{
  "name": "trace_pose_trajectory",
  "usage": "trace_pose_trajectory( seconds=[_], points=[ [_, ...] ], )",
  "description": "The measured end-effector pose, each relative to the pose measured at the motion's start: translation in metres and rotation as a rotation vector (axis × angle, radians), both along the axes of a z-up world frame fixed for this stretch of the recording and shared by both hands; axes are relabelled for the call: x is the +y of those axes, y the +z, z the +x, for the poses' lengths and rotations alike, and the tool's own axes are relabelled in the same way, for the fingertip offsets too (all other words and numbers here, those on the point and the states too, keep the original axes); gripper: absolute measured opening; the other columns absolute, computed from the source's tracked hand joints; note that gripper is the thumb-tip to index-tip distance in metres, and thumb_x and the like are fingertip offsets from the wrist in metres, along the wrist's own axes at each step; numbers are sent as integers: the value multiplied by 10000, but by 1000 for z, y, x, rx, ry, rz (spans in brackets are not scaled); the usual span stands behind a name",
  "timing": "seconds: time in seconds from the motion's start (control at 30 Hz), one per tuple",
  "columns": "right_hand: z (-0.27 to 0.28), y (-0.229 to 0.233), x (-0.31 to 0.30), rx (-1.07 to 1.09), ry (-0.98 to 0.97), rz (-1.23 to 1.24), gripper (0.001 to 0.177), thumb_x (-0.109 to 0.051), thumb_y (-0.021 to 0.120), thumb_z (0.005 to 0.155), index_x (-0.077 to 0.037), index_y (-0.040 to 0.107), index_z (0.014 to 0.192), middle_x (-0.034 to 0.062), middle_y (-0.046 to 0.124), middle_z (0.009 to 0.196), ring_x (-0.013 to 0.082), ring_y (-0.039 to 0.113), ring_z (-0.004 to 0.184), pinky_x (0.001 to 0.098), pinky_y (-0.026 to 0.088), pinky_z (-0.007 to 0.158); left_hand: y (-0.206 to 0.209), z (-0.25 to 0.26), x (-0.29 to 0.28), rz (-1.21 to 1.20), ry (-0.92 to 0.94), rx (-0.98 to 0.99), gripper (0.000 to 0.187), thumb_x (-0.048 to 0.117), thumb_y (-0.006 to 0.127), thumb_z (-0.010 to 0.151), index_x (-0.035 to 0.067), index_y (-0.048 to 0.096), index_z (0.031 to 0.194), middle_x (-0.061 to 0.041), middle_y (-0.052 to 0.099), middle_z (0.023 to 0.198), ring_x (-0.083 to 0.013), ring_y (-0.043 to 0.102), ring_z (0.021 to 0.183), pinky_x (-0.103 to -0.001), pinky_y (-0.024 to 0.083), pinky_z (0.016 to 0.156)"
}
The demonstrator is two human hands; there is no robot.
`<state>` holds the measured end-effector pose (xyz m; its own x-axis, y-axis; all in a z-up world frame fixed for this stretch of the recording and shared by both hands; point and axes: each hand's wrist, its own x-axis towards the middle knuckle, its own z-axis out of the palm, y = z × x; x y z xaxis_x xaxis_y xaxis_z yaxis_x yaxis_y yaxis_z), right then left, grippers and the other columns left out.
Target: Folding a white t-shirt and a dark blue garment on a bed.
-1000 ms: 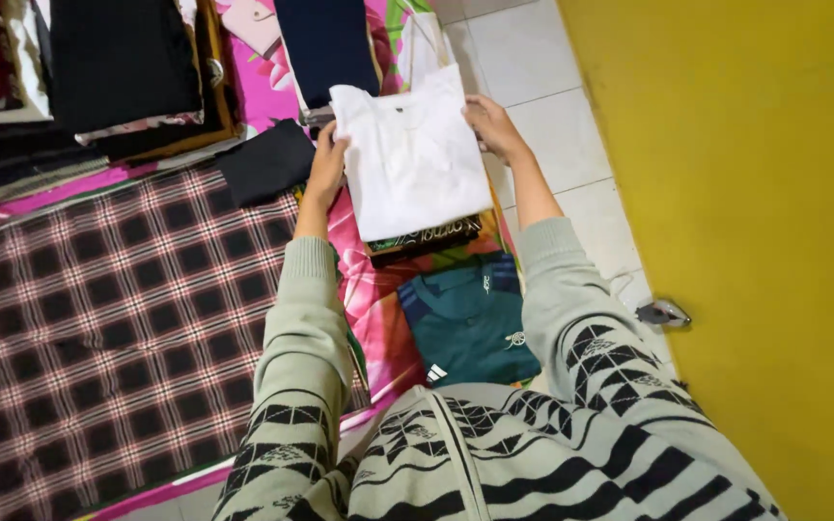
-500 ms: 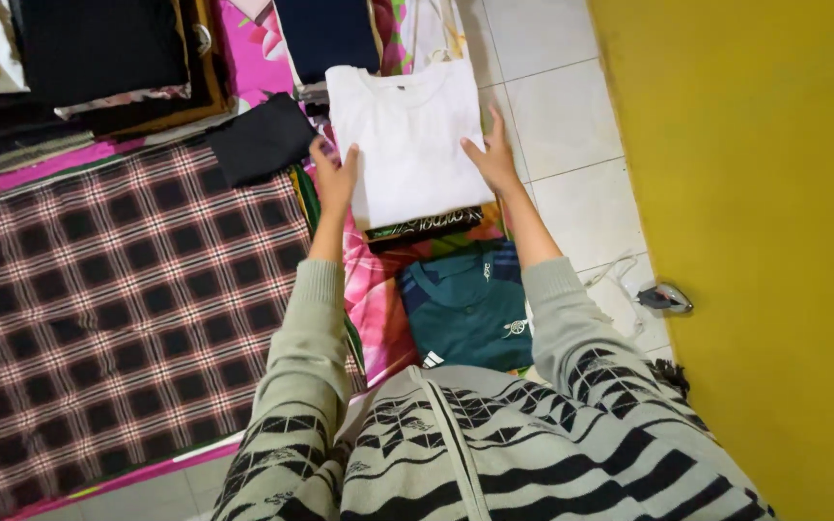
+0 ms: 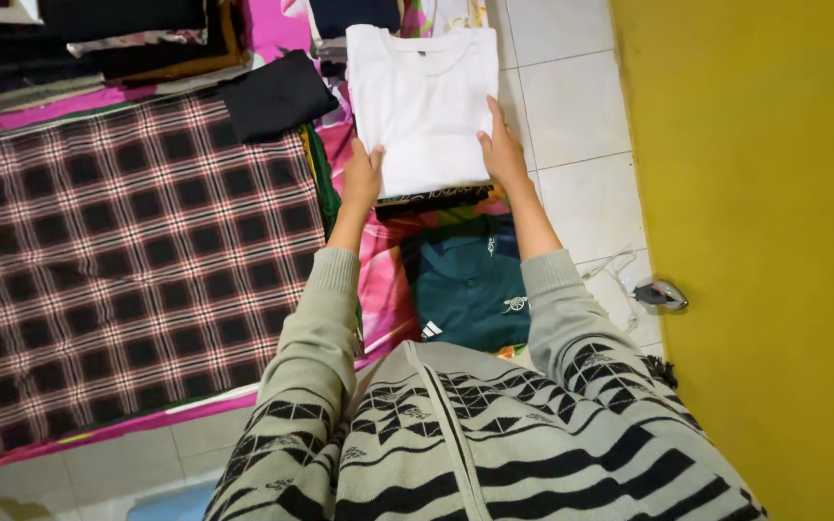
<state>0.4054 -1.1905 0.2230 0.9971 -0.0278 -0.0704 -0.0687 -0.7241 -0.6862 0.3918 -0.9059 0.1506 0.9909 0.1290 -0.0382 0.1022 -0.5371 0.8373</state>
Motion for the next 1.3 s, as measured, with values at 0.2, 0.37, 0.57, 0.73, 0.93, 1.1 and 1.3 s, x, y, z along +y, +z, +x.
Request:
trace_pose_trajectory(
  seconds=[0.2,0.37,0.57,0.73,0.93,1.1,1.3],
  points=[
    [-11,22,24,127,-151,-246,694,-240,618,1025,-278,281,1630,226,561,1422,421,542,1320,493,447,1108,33,-8,-5,84,25,76,547,429,600,1013,-6,413,1288,-355,676,918,-564,639,888,-630,471,764],
    [-39,14,67,-208,-19,-504,650,-351,615,1023,-248,352,1609,193,351,1614,409,324,1487,567,270,1215,36,-28,-5,80,115,88,623,393,610,981,44,374,1438,-327,684,1068,-522,655,982,-590,496,831],
    [-53,-4,95,-253,316,-517,609,-496,502,1043,-299,377,1605,159,213,1689,399,162,1551,683,106,1202,37,-75,12,232,208,-114,640,343,607,1038,37,343,1533,-306,569,1344,-476,576,1163,-521,481,966],
    [-61,11,84,-212,360,-449,584,-460,474,1070,-266,377,1612,177,246,1685,418,183,1554,707,107,1189,72,-131,50,297,158,-71,604,307,592,1019,68,401,1539,-238,600,1224,-433,579,1122,-514,486,936],
    [-129,21,106,-417,237,-61,480,-319,462,1094,-144,510,1538,200,385,1642,456,244,1555,600,157,1261,96,-222,119,433,208,-278,516,280,592,1036,51,482,1485,-226,580,1345,-427,534,1293,-515,430,1073],
    [-213,21,171,-415,283,151,421,-280,466,1108,-75,561,1463,184,493,1565,415,300,1545,548,182,1266,128,-310,171,395,223,-210,520,237,606,1013,50,470,1480,-192,546,1467,-431,424,1441,-556,308,1195],
    [-300,18,271,-350,430,200,402,-257,500,1076,-84,584,1429,155,562,1486,408,360,1505,492,245,1248,131,-426,250,428,303,-186,560,225,612,976,45,460,1484,-186,509,1494,-415,381,1461,-578,262,1214]
  ],
)
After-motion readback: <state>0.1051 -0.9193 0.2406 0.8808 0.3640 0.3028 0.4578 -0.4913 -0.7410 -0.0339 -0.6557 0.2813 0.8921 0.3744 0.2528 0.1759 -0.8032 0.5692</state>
